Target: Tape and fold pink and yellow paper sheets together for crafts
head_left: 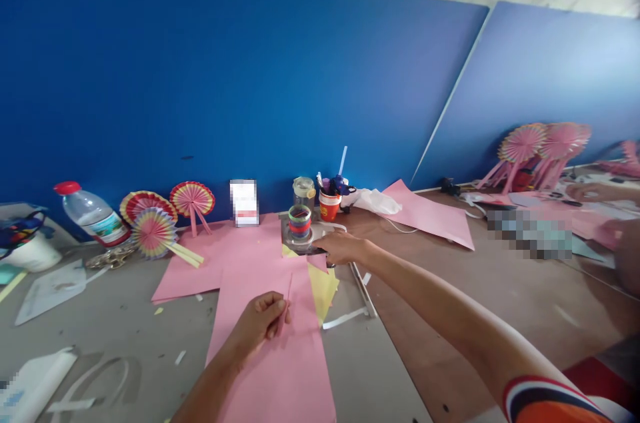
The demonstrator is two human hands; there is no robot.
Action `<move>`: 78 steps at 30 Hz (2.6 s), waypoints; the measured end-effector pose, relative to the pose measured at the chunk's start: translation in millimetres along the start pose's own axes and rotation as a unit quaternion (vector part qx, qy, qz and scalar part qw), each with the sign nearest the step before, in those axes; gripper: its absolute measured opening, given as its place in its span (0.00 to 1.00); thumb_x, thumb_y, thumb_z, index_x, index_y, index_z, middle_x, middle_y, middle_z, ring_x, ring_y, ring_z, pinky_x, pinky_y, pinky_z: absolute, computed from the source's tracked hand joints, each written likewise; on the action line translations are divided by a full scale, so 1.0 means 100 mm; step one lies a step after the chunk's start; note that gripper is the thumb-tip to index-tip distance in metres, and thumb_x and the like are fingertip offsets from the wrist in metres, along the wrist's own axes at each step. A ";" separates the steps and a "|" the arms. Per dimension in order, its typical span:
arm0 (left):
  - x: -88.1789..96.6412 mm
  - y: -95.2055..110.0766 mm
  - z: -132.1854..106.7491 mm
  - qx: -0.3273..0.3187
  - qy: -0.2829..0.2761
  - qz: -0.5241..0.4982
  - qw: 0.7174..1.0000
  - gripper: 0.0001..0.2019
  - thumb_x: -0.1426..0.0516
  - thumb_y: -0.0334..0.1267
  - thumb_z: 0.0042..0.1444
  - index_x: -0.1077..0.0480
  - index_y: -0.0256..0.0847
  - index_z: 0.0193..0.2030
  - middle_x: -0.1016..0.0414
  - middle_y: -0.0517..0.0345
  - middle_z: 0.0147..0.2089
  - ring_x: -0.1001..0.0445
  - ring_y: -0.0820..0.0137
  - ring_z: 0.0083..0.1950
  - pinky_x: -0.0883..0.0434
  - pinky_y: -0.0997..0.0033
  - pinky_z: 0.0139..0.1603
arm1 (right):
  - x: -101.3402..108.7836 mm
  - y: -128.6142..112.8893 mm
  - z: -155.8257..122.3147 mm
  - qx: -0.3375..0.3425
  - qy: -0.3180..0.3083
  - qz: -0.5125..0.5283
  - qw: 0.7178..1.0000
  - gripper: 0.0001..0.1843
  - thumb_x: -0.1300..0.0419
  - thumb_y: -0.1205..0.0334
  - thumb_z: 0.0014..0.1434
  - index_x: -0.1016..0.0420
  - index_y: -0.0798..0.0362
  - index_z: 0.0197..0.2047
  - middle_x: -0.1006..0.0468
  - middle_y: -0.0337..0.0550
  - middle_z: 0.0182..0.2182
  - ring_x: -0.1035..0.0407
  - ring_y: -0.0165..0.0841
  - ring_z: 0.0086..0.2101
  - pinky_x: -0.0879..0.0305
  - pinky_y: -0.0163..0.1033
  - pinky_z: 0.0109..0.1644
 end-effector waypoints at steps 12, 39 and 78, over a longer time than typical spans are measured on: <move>0.02 0.04 -0.03 0.005 0.005 -0.045 0.999 0.19 0.36 0.51 0.47 0.31 0.35 0.25 0.29 0.61 0.22 0.46 0.84 0.15 0.55 0.78 0.18 | 0.24 0.46 -0.42 0.022 0.022 0.315 0.949 0.24 0.39 0.61 0.49 0.27 0.56 0.50 0.26 0.46 0.35 0.34 0.36 0.35 0.41 0.38 0.38; 0.25 0.15 -0.04 -0.076 0.132 -0.022 0.988 0.16 0.39 0.50 0.51 0.30 0.36 0.27 0.30 0.62 0.23 0.43 0.82 0.18 0.48 0.80 0.20 | -0.43 -0.94 -0.77 0.160 -0.167 0.851 0.471 0.30 0.31 0.47 0.48 0.24 0.60 0.48 0.24 0.45 0.30 0.40 0.22 0.23 0.52 0.30 0.27; 0.23 0.22 -0.09 -0.096 0.186 -0.028 0.977 0.18 0.37 0.52 0.49 0.32 0.37 0.26 0.31 0.63 0.22 0.44 0.82 0.18 0.47 0.80 0.20 | -0.43 -0.88 -0.80 0.146 -0.195 0.864 0.441 0.31 0.32 0.42 0.46 0.26 0.61 0.42 0.25 0.45 0.27 0.37 0.27 0.24 0.54 0.30 0.24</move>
Point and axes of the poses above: each hand's wrist, its own z-axis towards the middle knuckle, its own x-axis out of the back of the hand, y = z × x, the point moved 3 cm from there along z, towards the middle knuckle
